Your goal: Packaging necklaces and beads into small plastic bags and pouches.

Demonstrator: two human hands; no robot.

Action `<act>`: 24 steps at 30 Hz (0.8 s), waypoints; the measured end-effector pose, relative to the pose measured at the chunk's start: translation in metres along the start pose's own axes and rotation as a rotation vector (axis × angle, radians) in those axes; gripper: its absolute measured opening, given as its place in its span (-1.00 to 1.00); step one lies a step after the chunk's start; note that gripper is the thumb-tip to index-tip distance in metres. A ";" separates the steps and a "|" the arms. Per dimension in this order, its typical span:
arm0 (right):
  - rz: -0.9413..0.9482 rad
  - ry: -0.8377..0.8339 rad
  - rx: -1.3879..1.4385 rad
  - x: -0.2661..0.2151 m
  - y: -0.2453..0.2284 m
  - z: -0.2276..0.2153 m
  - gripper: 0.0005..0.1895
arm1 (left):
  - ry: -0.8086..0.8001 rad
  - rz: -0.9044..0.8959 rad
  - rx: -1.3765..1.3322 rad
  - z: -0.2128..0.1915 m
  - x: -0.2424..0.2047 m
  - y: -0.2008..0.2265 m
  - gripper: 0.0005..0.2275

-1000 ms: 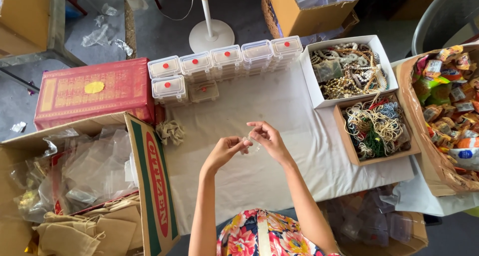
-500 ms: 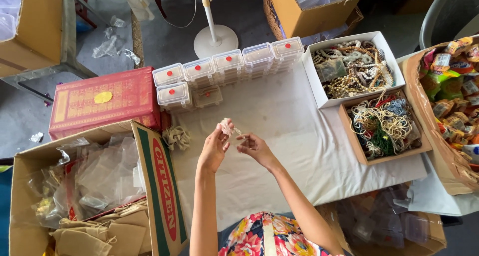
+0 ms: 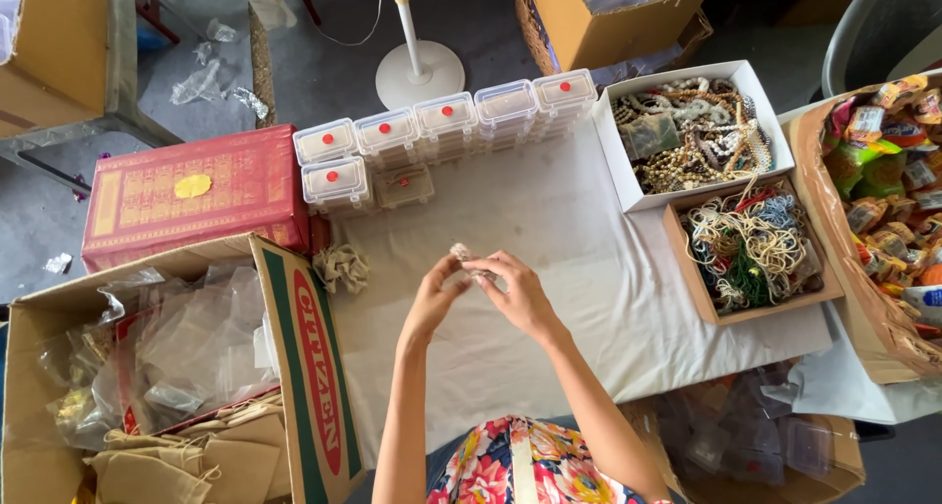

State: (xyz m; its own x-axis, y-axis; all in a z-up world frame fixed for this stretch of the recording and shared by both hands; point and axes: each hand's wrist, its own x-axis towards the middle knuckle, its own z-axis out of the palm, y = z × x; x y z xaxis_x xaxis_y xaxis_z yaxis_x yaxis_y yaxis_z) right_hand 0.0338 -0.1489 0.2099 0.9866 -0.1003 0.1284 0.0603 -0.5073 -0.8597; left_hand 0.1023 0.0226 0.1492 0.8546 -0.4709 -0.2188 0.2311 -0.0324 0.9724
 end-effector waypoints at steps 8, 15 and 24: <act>0.040 0.073 0.290 0.002 0.018 -0.001 -0.74 | -0.112 -0.106 0.180 0.013 -0.006 0.012 -0.54; 0.169 0.089 0.617 -0.001 0.053 0.019 -0.82 | -0.145 -0.193 0.155 0.014 0.000 0.000 -0.65; 0.674 0.025 1.151 -0.011 0.088 0.062 -0.46 | -0.055 -0.250 0.537 0.032 0.002 -0.002 -0.64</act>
State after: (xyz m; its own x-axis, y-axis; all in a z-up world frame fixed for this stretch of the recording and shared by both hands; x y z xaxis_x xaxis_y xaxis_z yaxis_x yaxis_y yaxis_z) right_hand 0.0373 -0.1396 0.1026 0.8716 -0.0664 -0.4857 -0.3301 0.6529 -0.6817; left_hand 0.0893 -0.0062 0.1492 0.7757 -0.4365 -0.4558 0.1420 -0.5830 0.8000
